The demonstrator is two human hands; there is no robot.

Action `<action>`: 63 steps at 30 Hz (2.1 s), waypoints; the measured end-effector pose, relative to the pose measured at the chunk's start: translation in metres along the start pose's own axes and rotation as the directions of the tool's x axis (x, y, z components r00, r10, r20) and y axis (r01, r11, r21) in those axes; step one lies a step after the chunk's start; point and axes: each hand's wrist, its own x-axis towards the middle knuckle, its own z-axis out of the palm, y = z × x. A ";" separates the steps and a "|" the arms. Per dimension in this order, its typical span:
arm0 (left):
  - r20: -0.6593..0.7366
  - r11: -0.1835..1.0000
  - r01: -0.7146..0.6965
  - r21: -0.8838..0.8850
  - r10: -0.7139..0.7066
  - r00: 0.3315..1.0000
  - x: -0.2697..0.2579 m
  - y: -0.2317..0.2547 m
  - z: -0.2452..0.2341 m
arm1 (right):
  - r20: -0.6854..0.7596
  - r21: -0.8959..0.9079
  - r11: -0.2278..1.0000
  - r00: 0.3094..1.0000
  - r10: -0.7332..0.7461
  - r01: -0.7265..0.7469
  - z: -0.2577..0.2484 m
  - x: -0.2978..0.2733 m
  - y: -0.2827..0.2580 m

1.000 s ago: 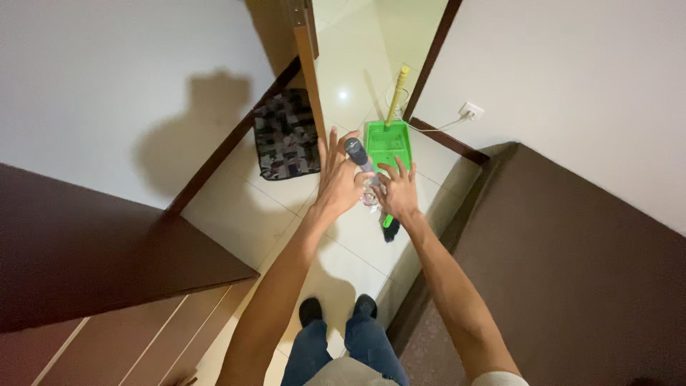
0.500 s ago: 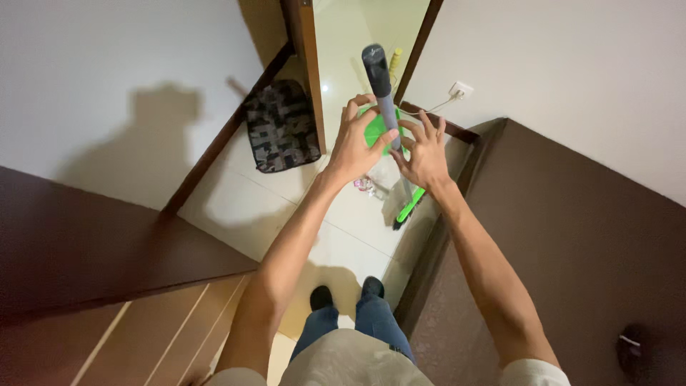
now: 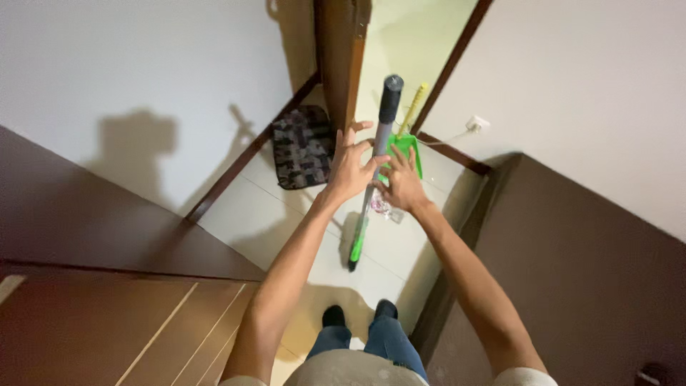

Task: The person sweeps debris from the floor into a dustpan using a broom and then picks up the broom and dustpan.

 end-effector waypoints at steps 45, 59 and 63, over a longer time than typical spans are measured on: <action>0.039 0.792 0.287 0.540 -0.364 0.931 -0.047 -0.127 0.224 | -0.138 0.544 0.832 0.967 0.213 -0.106 -0.083 -0.049 0.180; 0.231 0.940 -0.088 0.331 0.010 0.973 -0.004 -0.109 0.196 | -0.201 0.631 0.722 0.840 0.505 -0.283 -0.100 -0.039 0.124; 0.315 0.950 -0.094 0.297 -0.004 0.949 0.001 -0.114 0.149 | -0.261 0.602 0.746 0.812 0.522 -0.285 -0.099 -0.020 0.090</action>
